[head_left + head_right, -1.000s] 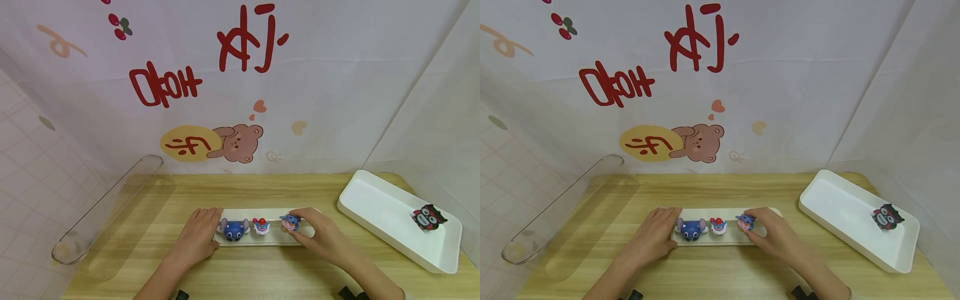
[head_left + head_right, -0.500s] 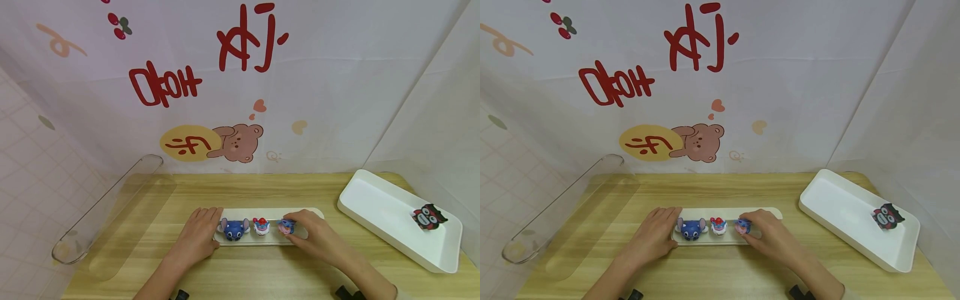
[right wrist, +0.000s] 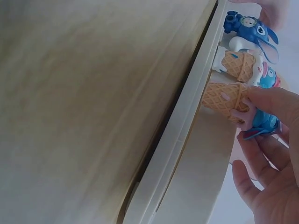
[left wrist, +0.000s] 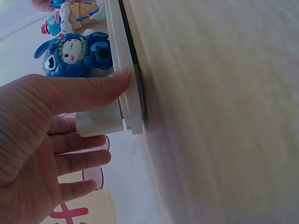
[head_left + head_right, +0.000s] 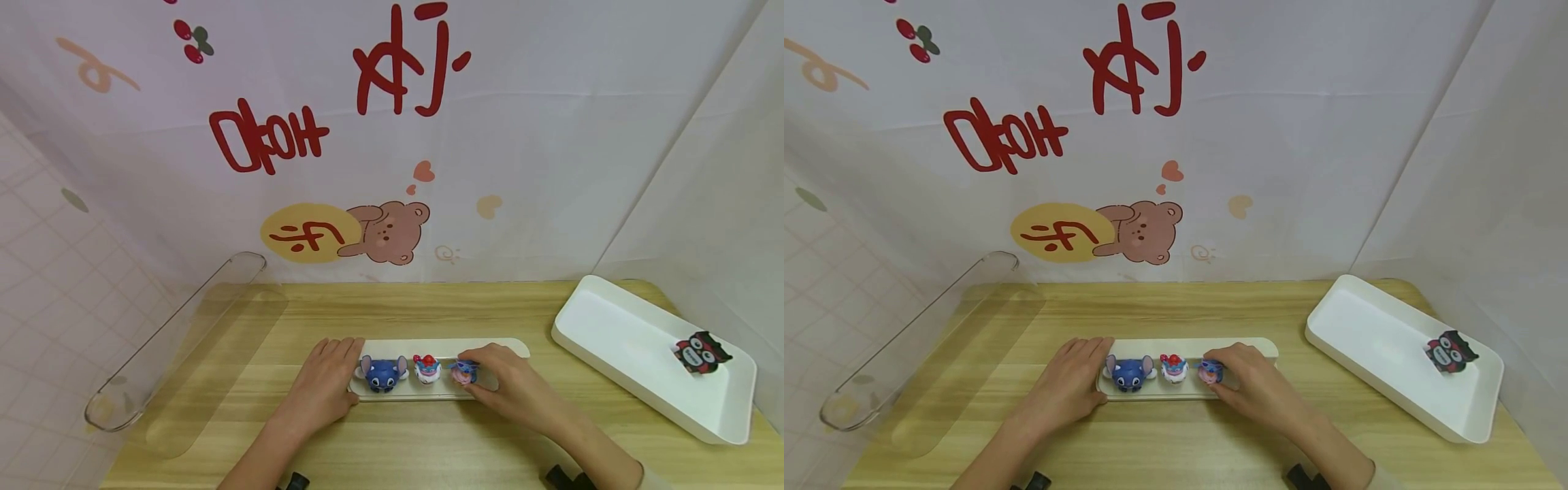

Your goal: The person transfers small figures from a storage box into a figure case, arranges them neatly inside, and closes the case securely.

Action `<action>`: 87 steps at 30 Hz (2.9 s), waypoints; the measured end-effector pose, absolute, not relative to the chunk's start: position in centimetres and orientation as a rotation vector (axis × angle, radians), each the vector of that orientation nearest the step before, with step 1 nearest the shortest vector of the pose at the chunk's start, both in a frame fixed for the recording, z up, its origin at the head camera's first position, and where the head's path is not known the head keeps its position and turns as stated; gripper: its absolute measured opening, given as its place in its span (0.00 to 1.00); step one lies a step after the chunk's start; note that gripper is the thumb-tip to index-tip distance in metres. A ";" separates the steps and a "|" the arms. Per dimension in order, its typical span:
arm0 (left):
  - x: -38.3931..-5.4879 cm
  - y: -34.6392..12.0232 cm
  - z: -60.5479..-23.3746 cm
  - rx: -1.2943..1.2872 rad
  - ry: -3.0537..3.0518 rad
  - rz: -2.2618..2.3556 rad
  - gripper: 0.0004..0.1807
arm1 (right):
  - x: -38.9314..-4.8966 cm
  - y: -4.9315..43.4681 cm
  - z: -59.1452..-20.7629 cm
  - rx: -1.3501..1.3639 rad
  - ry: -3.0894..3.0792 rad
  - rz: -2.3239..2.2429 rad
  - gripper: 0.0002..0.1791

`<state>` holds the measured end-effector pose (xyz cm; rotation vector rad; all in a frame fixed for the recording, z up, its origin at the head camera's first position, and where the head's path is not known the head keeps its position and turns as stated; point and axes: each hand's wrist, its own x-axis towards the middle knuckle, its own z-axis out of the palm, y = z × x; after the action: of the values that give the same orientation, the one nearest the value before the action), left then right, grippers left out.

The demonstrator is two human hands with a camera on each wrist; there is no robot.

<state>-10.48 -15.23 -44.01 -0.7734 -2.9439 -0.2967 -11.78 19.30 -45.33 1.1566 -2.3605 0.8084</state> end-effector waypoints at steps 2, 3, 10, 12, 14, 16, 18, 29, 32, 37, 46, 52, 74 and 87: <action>-10.5 -15.2 -44.0 -0.770 -2.950 -0.298 0.51 | -11.8 19.3 -45.3 1.156 -2.364 0.811 0.32; -10.5 -15.2 -44.0 -0.769 -2.954 -0.297 0.51 | -11.8 19.2 -45.4 1.157 -2.363 0.813 0.32; -10.5 -15.2 -43.9 -0.764 -2.969 -0.311 0.51 | -11.9 19.0 -45.4 1.152 -2.382 0.808 0.31; -10.5 -15.2 -43.9 -0.765 -2.968 -0.317 0.51 | -12.0 19.0 -45.4 1.150 -2.384 0.811 0.30; -10.5 -15.2 -43.9 -0.767 -2.966 -0.320 0.51 | -12.0 19.0 -45.4 1.149 -2.386 0.817 0.30; -10.5 -15.2 -44.0 -0.769 -2.966 -0.319 0.51 | -12.0 19.0 -45.4 1.150 -2.384 0.818 0.30; -10.5 -15.2 -44.0 -0.768 -2.967 -0.319 0.51 | -12.0 19.0 -45.4 1.151 -2.381 0.816 0.30; -10.6 -15.2 -44.1 -0.758 -2.982 -0.309 0.51 | -12.0 18.9 -45.3 1.151 -2.380 0.789 0.30; -10.6 -15.2 -44.0 -0.757 -2.982 -0.312 0.51 | -12.0 18.9 -45.3 1.145 -2.387 0.787 0.30; -10.6 -15.2 -44.0 -0.752 -2.985 -0.311 0.51 | -11.9 18.9 -45.3 1.140 -2.385 0.788 0.30; -10.6 -15.2 -44.0 -0.755 -2.986 -0.305 0.51 | -11.8 18.9 -45.3 1.134 -2.391 0.767 0.31; -10.6 -15.2 -44.0 -0.759 -2.983 -0.315 0.51 | -11.7 18.9 -45.2 1.124 -2.412 0.759 0.30; -10.6 -15.2 -44.0 -0.750 -2.986 -0.306 0.51 | -11.3 19.4 -44.4 1.087 -2.413 0.737 0.33; -10.6 -15.2 -44.0 -0.751 -2.984 -0.318 0.51 | -10.6 24.3 -41.4 0.932 -2.398 0.776 0.35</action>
<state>-10.57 -15.20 -44.04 -0.7505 -2.9842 -0.3181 -10.57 24.28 -41.39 0.9317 -2.3980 0.7758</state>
